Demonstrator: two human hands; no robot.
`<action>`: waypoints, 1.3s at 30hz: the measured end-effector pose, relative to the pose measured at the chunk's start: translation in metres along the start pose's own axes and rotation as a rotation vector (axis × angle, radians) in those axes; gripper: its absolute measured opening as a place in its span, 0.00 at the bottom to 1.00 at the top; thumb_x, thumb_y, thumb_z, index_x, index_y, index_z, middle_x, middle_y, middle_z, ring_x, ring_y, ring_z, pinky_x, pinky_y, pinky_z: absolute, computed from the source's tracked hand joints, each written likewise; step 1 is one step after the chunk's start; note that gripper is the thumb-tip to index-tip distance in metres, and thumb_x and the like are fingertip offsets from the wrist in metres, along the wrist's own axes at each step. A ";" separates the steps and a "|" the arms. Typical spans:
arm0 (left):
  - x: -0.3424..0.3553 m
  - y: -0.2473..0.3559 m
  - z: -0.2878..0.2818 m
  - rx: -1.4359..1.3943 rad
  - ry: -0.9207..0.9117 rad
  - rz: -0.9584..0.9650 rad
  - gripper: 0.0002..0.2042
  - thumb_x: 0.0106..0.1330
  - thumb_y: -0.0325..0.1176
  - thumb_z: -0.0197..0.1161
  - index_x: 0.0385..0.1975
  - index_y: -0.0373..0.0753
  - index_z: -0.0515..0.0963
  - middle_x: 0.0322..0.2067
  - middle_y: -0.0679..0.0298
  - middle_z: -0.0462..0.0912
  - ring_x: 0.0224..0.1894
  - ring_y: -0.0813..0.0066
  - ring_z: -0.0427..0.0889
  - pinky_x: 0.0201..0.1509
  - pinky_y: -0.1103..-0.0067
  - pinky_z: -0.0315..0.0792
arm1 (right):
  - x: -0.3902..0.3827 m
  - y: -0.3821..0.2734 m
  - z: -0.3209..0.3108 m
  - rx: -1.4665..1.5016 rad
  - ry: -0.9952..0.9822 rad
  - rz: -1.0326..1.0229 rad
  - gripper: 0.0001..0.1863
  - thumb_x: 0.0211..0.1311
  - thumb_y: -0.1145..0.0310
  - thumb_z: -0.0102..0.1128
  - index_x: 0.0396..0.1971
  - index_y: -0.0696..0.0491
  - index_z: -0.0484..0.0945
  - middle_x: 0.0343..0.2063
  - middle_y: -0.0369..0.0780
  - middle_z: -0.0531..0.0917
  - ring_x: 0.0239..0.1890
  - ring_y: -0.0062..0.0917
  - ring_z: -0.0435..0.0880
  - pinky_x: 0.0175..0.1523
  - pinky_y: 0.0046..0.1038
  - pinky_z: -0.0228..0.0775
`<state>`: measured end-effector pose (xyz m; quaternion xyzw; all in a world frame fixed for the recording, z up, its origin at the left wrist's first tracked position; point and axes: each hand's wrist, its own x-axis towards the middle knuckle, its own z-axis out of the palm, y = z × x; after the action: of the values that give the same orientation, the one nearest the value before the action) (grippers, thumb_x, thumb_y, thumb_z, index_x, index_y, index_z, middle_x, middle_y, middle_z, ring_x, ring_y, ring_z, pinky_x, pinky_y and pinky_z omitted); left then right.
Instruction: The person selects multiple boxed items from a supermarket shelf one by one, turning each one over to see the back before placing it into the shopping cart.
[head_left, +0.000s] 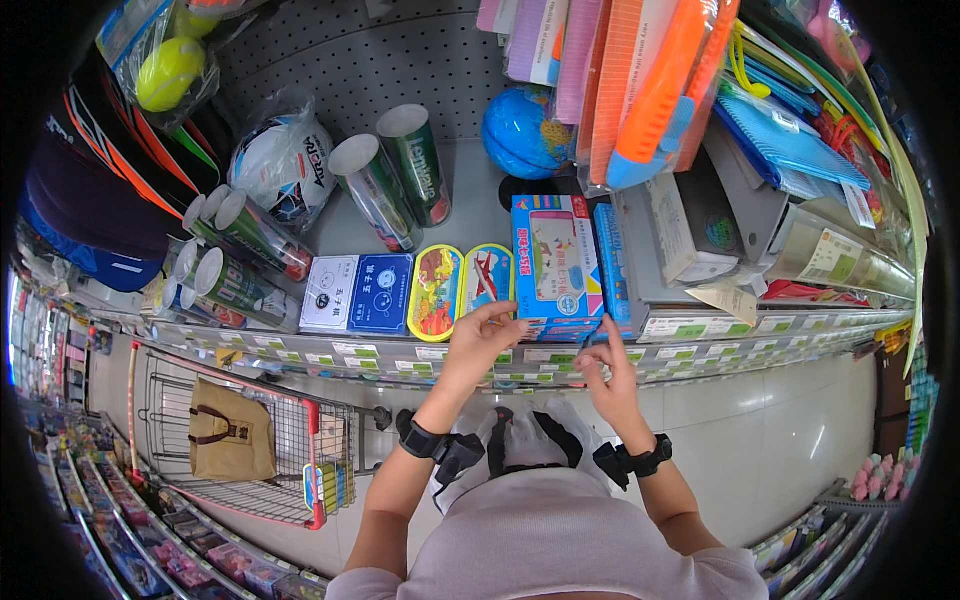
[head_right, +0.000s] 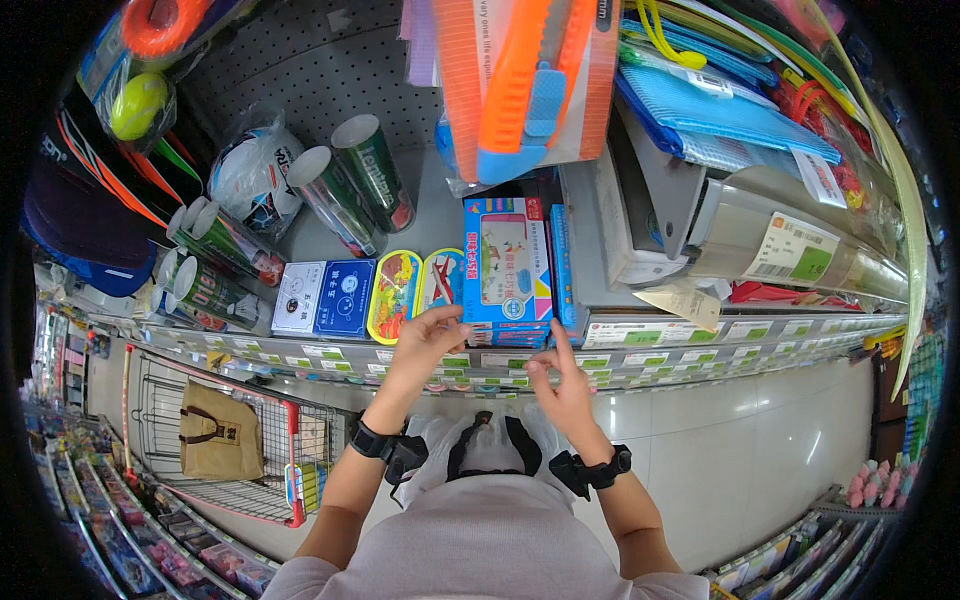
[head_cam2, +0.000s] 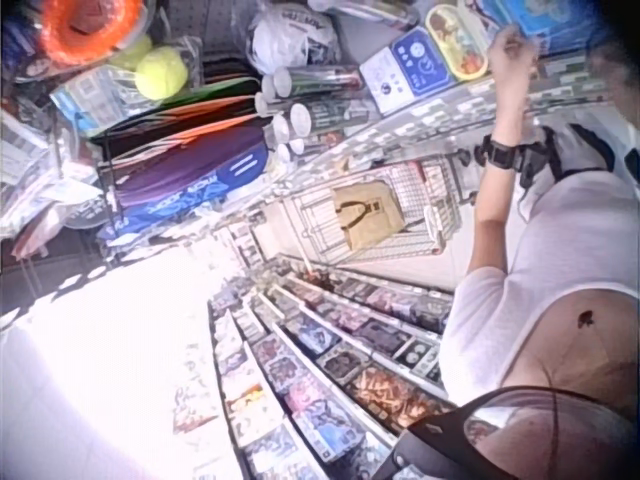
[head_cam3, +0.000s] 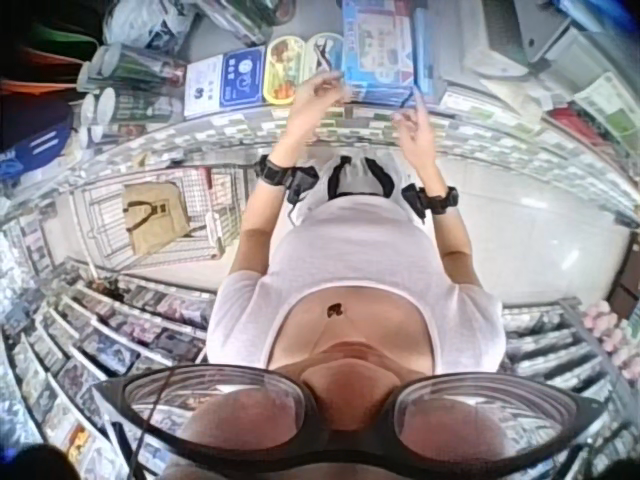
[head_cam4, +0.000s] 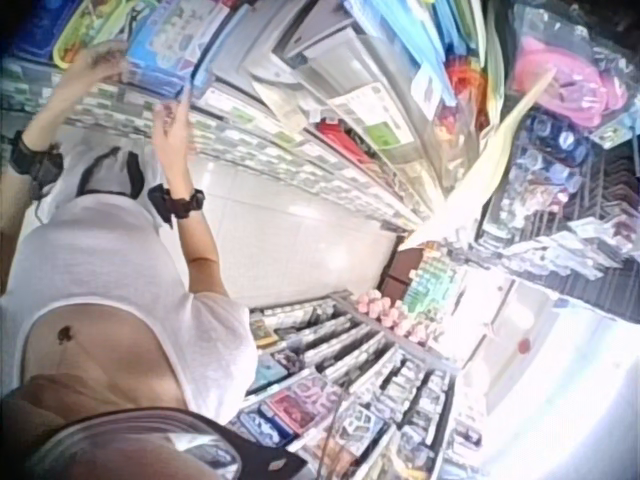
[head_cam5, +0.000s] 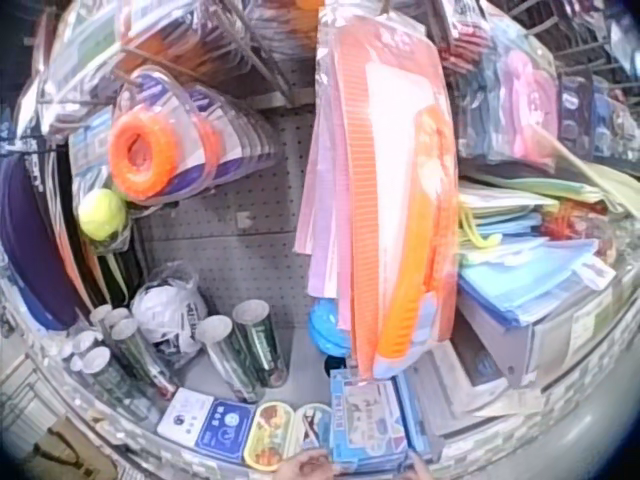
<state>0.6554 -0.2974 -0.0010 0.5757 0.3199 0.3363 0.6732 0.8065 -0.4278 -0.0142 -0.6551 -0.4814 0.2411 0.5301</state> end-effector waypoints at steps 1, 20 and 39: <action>0.000 0.003 0.001 -0.061 0.015 -0.062 0.17 0.51 0.30 0.61 0.38 0.27 0.69 0.22 0.68 0.71 0.23 0.86 0.71 0.25 0.90 0.64 | 0.000 0.005 0.000 0.014 -0.012 -0.049 0.30 0.53 0.73 0.49 0.55 0.58 0.50 0.23 0.38 0.77 0.28 0.18 0.75 0.33 0.18 0.66; 0.006 0.030 0.020 -0.188 0.162 -0.187 0.17 0.46 0.22 0.60 0.33 0.36 0.61 0.28 0.59 0.74 0.23 0.81 0.71 0.21 0.87 0.63 | -0.011 0.016 -0.009 0.337 0.005 0.062 0.21 0.51 0.77 0.50 0.48 0.59 0.62 0.21 0.38 0.76 0.28 0.18 0.75 0.37 0.20 0.65; -0.052 0.007 -0.014 -0.414 0.159 -0.181 0.17 0.47 0.18 0.57 0.35 0.40 0.61 0.30 0.59 0.73 0.32 0.77 0.73 0.34 0.84 0.66 | -0.017 0.012 0.008 0.581 -0.148 0.232 0.14 0.54 0.69 0.50 0.35 0.64 0.70 0.28 0.41 0.77 0.30 0.22 0.76 0.38 0.23 0.67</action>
<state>0.6137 -0.3318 0.0063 0.3663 0.3464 0.3773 0.7769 0.7970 -0.4387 -0.0309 -0.5076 -0.3517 0.4742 0.6275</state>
